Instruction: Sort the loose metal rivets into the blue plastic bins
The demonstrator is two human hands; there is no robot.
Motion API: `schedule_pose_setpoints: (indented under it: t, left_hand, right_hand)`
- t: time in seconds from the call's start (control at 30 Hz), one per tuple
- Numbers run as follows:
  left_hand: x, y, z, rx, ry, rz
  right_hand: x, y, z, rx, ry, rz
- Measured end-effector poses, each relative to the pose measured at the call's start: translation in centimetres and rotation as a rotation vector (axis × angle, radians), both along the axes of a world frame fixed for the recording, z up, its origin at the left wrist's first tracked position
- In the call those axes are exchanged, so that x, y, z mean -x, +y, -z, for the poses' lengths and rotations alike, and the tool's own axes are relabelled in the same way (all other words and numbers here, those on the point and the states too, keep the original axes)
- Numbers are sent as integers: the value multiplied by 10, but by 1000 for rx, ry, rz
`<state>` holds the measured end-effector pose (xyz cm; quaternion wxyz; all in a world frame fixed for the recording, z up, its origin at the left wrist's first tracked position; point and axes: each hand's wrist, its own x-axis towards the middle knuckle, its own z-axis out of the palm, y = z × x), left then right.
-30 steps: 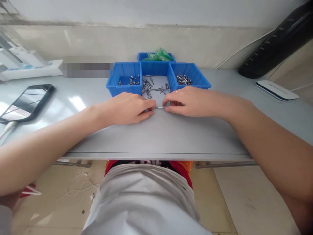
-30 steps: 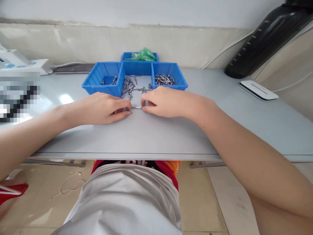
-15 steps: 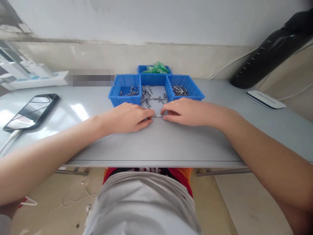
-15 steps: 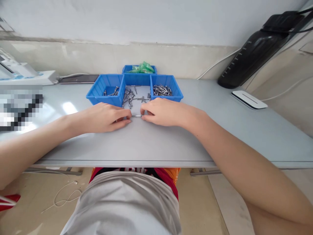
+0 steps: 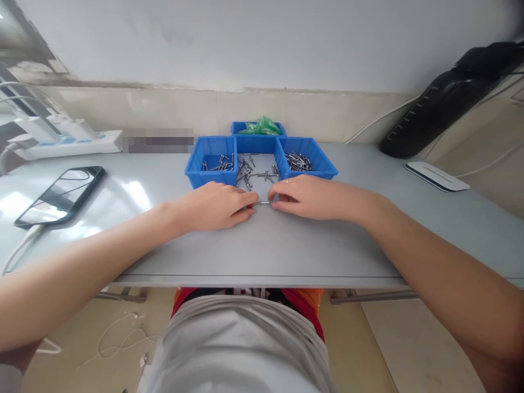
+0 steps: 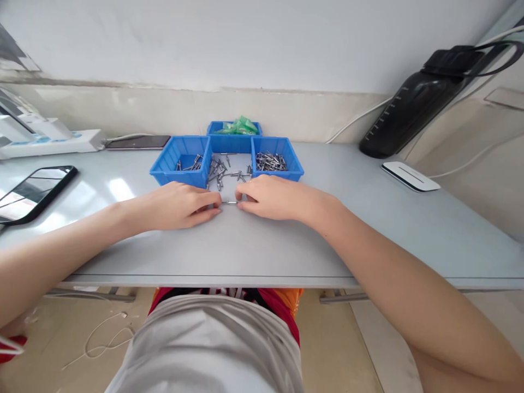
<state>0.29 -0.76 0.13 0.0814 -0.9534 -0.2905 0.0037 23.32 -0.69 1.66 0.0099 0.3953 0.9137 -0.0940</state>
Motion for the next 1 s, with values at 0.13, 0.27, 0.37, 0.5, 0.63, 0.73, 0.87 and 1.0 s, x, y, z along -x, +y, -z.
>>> schedule_pose_setpoints:
  t: [0.13, 0.27, 0.37, 0.5, 0.63, 0.73, 0.87, 1.0]
  left_hand:
    - [0, 0, 1, -21, -2, 10]
    - [0, 0, 0, -19, 0, 9]
    - [0, 0, 0, -20, -1, 9]
    - [0, 0, 1, -24, -3, 9]
    - [0, 0, 1, -24, 3, 6]
    - [-1, -1, 1, -25, 13, -7]
    - [-1, -1, 1, -25, 16, -6]
    - [-1, 0, 1, -19, 12, -5]
  right_hand:
    - [1, -1, -1, 5, 3, 1]
    - [1, -1, -1, 7, -5, 2]
    - [2, -2, -2, -2, -14, 3]
    - [3, -3, -3, 0, -21, 17]
    - [4, -2, -1, -3, -14, 19]
    - [3, 0, 2, -9, -7, 23]
    - [2, 1, 3, -5, 11, 25]
    - [2, 2, 4, 2, 18, 27]
